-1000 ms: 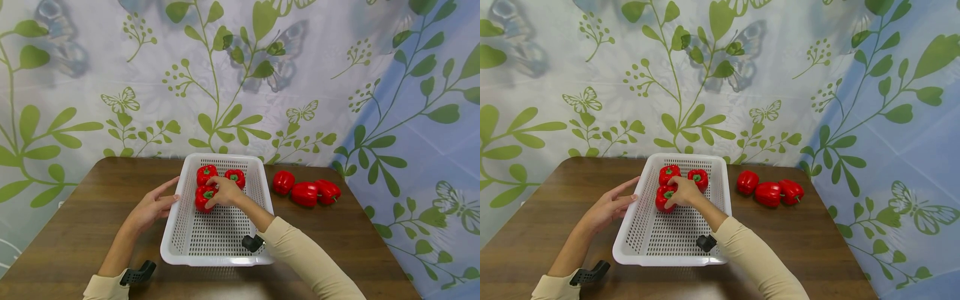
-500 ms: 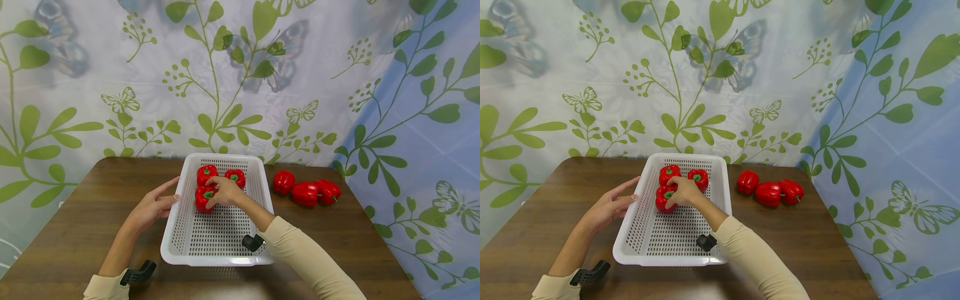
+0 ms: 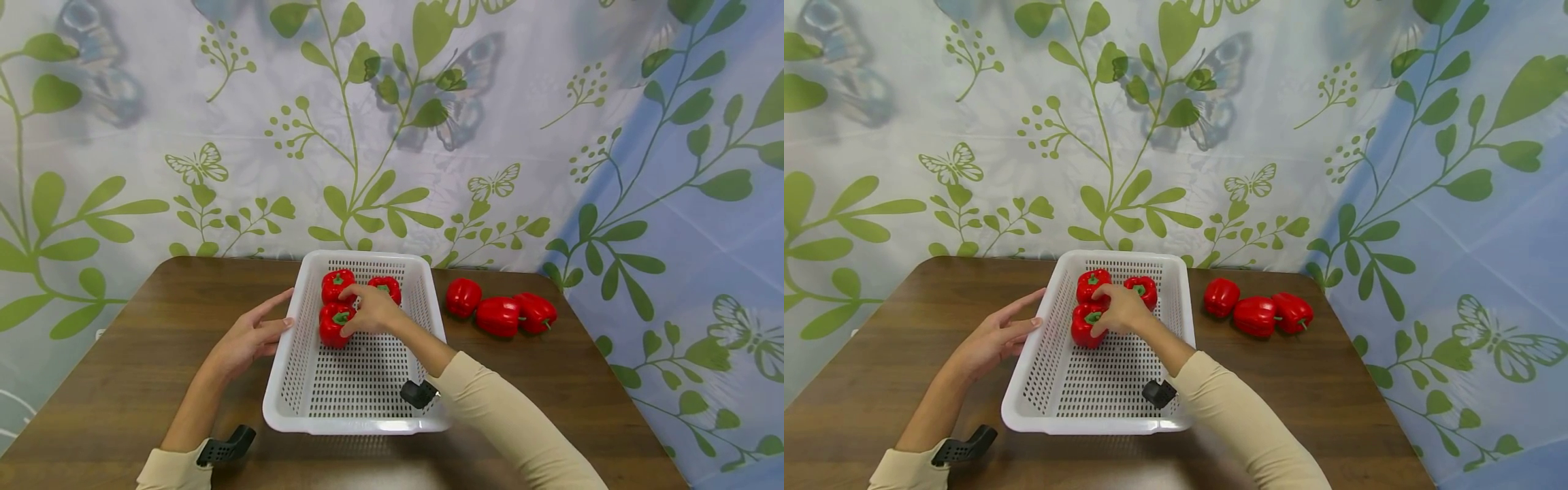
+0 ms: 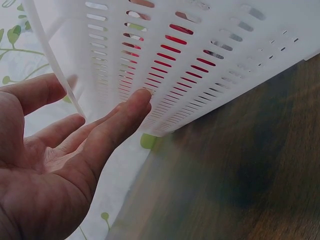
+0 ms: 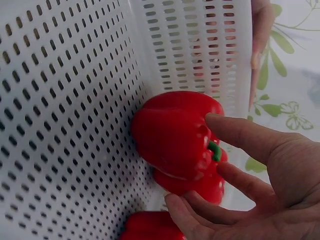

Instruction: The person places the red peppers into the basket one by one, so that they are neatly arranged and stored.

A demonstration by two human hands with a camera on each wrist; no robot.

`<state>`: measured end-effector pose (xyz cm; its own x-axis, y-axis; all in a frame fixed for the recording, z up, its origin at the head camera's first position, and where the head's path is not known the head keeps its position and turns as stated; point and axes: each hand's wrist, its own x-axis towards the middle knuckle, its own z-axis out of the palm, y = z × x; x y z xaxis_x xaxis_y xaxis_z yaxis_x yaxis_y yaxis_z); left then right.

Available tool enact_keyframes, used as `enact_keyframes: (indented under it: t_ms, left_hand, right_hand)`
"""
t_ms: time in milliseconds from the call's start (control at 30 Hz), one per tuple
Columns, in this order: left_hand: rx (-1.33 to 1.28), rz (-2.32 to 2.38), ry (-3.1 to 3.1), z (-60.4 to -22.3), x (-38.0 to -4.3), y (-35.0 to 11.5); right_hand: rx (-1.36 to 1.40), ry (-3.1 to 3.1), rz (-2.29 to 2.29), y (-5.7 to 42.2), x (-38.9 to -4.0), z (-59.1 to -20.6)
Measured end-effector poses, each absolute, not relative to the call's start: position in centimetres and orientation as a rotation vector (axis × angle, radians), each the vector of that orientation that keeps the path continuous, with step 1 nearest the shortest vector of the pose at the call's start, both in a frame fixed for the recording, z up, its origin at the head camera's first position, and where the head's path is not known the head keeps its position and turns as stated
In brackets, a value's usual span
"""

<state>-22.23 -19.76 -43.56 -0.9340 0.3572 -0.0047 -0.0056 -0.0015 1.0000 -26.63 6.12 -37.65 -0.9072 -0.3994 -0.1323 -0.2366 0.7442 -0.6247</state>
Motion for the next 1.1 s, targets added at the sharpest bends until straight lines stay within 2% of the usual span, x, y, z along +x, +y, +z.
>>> enact_keyframes:
  t_ms: [300,600,1100]
  left_hand:
    - [0.396,2.008,2.021,-43.6,-22.4,-19.9]
    - [0.389,2.006,2.006,-43.6,-22.5,-19.9]
    - [0.451,2.03,1.947,-43.4,-22.3,-19.8]
  right_hand:
    - [-0.572,2.694,-0.97,8.3,-26.4,-35.2]
    - [-0.454,2.73,-1.048,12.4,-25.7,-33.0]
    - [-0.274,2.837,-1.089,20.3,-25.2,-32.2]
